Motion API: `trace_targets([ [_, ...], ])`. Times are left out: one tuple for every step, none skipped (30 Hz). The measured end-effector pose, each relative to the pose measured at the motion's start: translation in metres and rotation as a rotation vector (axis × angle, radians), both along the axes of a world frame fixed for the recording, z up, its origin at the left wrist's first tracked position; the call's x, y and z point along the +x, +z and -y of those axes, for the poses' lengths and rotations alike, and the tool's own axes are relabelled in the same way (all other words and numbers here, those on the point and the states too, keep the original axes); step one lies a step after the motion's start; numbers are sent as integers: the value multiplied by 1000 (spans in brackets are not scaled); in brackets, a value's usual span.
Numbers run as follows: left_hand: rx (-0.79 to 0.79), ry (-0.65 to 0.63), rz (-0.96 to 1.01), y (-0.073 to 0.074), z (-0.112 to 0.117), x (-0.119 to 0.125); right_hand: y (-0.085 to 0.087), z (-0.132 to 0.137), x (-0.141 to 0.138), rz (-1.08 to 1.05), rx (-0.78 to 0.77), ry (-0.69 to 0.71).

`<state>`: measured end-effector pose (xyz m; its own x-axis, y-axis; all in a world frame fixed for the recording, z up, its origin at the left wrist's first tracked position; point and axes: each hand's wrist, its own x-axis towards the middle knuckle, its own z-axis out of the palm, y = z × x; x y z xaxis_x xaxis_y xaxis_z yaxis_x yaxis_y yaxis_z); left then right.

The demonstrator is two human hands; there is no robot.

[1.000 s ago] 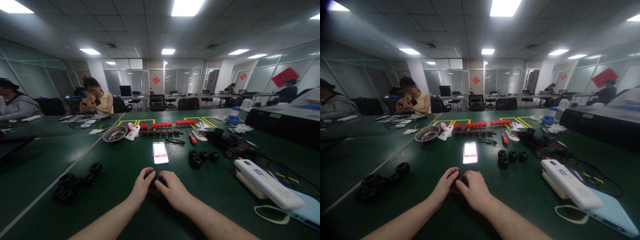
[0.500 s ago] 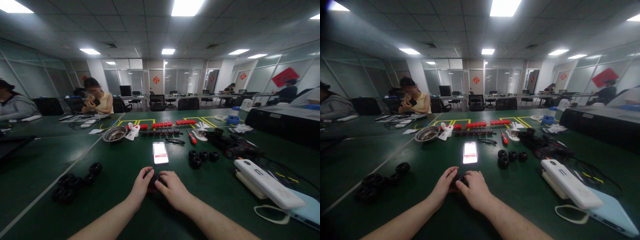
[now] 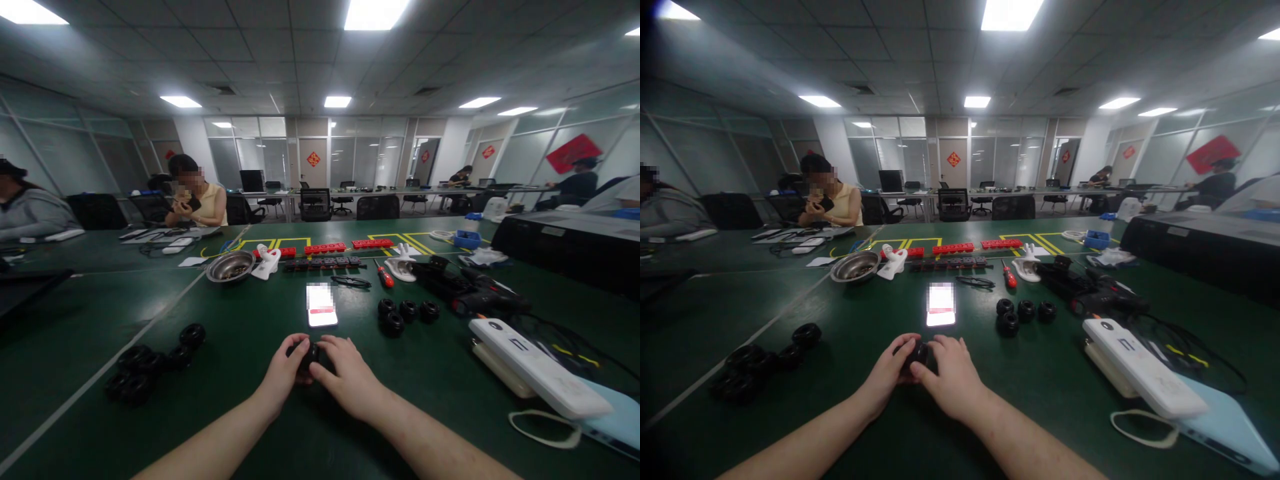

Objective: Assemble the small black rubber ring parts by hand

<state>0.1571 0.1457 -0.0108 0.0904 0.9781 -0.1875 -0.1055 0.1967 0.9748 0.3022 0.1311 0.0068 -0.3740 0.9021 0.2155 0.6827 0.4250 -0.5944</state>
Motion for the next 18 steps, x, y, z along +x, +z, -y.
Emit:
trace_targets([
  [3, 2, -4, 1, 1, 0, 0, -1, 0, -12, -2, -5],
  [3, -6, -9, 2, 1, 0, 1, -1, 0, -31, 1, -3],
  [4, -27, -11, 3, 2, -1, 2, -2, -1, -57, 10, 5],
  [6, -65, -6, 4, 2, -2, 3, -2, -1, -83, 21, 19],
  [7, -117, 4, 5, 2, -3, 4, -2, 0, -108, 33, 34],
  [4, -173, 16, 6, 1, -5, 6, -1, 0, -124, 42, 55],
  [-1, -226, 30, 7, 1, -6, 8, -1, 1, -132, 47, 75],
  [-8, -265, 41, 7, 0, -8, 10, -1, 3, -132, 48, 91],
  [-13, -283, 48, 7, 0, -9, 11, -1, 4, -127, 47, 101],
  [-15, -280, 53, 7, -1, -9, 12, -1, 5, -122, 44, 109],
  [-14, -266, 59, 7, -1, -9, 12, -2, 7, -123, 39, 116],
  [-11, -247, 65, 7, -1, -9, 12, -2, 7, -133, 30, 117],
  [-5, -229, 72, 6, -1, -8, 12, -3, 8, -157, 9, 109],
  [0, -211, 75, 5, -1, -7, 11, -3, 8, -189, -23, 93],
  [7, -195, 71, 5, 0, -6, 9, -4, 8, -226, -58, 64],
  [15, -183, 62, 4, 0, -5, 8, -6, 8, -259, -93, 27],
  [27, -175, 46, 2, 1, -4, 6, -7, 8, -279, -123, -7],
  [44, -171, 24, 1, 1, -3, 5, -8, 7, -288, -147, -33],
])
